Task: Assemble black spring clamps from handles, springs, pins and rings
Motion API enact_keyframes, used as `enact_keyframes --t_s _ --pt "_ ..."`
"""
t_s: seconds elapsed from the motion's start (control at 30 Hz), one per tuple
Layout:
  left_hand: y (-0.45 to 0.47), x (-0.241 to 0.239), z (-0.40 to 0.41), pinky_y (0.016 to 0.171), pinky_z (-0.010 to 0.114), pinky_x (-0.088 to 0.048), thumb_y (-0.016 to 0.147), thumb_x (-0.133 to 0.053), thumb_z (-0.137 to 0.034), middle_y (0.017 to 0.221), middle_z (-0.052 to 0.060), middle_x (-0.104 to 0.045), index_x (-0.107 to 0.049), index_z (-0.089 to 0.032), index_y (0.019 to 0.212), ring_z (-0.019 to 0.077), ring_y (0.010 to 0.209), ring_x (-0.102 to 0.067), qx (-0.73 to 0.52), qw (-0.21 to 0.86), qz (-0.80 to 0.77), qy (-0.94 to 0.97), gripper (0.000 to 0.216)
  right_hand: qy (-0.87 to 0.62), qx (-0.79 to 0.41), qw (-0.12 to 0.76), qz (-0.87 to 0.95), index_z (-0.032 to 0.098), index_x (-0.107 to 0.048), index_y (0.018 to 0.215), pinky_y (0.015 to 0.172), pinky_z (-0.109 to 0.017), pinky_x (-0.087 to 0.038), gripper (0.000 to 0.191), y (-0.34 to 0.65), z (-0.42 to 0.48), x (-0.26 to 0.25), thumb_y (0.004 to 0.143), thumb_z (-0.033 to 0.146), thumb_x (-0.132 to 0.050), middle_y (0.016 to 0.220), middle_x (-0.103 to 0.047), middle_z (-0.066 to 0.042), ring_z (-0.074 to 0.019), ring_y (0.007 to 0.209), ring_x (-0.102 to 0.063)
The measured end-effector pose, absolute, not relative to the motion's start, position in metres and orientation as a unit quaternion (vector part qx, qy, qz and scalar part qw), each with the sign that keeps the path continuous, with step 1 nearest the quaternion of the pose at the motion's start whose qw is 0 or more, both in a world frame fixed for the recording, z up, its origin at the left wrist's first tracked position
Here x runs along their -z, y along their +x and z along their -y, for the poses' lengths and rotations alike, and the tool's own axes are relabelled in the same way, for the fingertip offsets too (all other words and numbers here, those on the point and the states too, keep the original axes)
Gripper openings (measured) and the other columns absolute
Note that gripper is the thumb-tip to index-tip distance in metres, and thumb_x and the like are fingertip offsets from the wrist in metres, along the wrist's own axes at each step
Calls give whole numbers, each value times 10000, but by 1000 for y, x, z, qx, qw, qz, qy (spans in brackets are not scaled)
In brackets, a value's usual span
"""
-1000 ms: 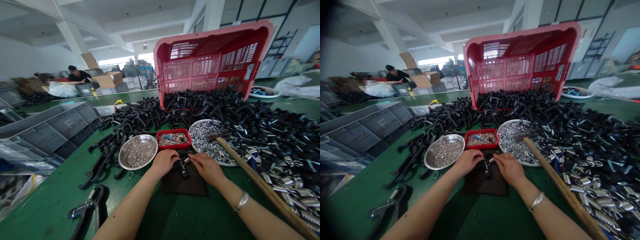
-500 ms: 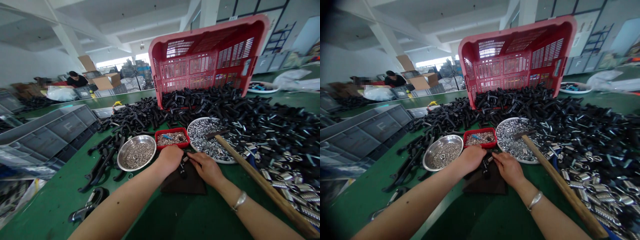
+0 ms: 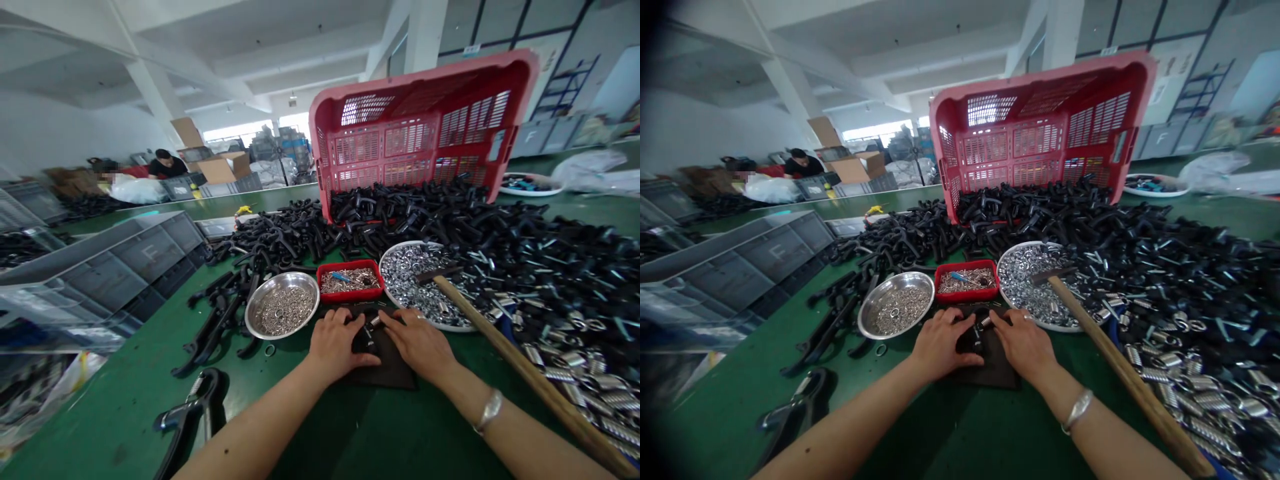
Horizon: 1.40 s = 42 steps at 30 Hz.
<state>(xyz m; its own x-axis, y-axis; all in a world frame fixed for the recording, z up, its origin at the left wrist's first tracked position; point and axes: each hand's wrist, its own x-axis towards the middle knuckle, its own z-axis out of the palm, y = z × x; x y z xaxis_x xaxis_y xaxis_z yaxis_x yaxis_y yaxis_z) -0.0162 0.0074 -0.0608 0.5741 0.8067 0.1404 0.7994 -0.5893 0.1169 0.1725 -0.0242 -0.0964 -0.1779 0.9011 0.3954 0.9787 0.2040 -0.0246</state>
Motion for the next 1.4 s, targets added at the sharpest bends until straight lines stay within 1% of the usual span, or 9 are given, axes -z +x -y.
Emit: enact_keyframes --t_s 0.13,0.3,0.43,0.57,0.77,0.87,1.03,1.23,1.4 --pt "-17 73 -1 869 377 -402 637 -512 -680 1150 70 -529 -400 -231 1286 248 999 -468 -96 40 -469 877 797 -598 123 191 769 248 -573 1142 746 -337 -473 347 176 20 98 832 199 -424 944 -605 -83 -214 869 -553" --pt "-18 45 -18 845 345 -411 699 -432 -677 1080 65 -588 -521 -217 1170 236 988 -511 -91 74 -435 893 664 -557 79 270 781 191 -601 1060 789 -328 -456 280 180 10 93 807 208 -481 952 -618 -84 -200 910 -546" --pt "-14 5 -46 694 298 -447 759 -177 -709 885 72 -657 -646 -188 935 204 775 -597 -18 223 -416 881 722 -535 -6 313 784 205 -617 1006 815 -342 -437 234 188 1 78 816 263 -495 938 -639 -67 -190 906 -559" --pt "-5 -1 -78 568 249 -433 781 -96 -685 761 73 -666 -663 -150 813 152 586 -581 70 383 -392 834 780 -562 -116 257 778 206 -650 931 744 -303 -456 226 192 -7 62 813 300 -481 890 -669 -45 -174 829 -598" --pt "1 25 -105 689 223 -413 754 -484 -528 802 -9 -662 -661 -197 836 140 734 -571 86 340 -364 863 384 -608 -128 172 764 218 -678 871 690 -280 -441 269 187 -18 56 815 357 -454 856 -682 -39 -181 804 -603" --pt "-1 39 -101 666 219 -419 737 -504 -523 812 -14 -659 -651 -197 865 138 730 -572 64 365 -412 832 380 -624 -123 144 758 231 -691 806 660 -279 -433 273 185 -22 57 797 397 -474 818 -685 -39 -188 778 -605" --pt "-3 59 -81 626 248 -428 636 -561 -608 849 32 -656 -619 -186 921 186 752 -593 -15 256 -549 796 512 -657 -95 90 743 247 -696 735 611 -269 -412 223 178 -22 51 759 392 -527 773 -685 -43 -185 734 -612" --pt "-1 65 -54 798 331 -420 818 -387 -507 1085 67 -585 -558 -245 1100 230 988 -536 -109 133 -581 795 421 -670 -60 18 740 264 -694 655 506 -268 -359 214 170 -27 38 708 432 -571 691 -674 -49 -212 665 -612" --pt "-1 66 -51 806 333 -424 796 -422 -534 1131 54 -552 -518 -274 1150 228 998 -527 -122 135 -586 789 450 -654 -46 5 755 251 -674 612 484 -248 -356 188 167 -39 26 622 438 -649 641 -656 -27 -192 611 -600"
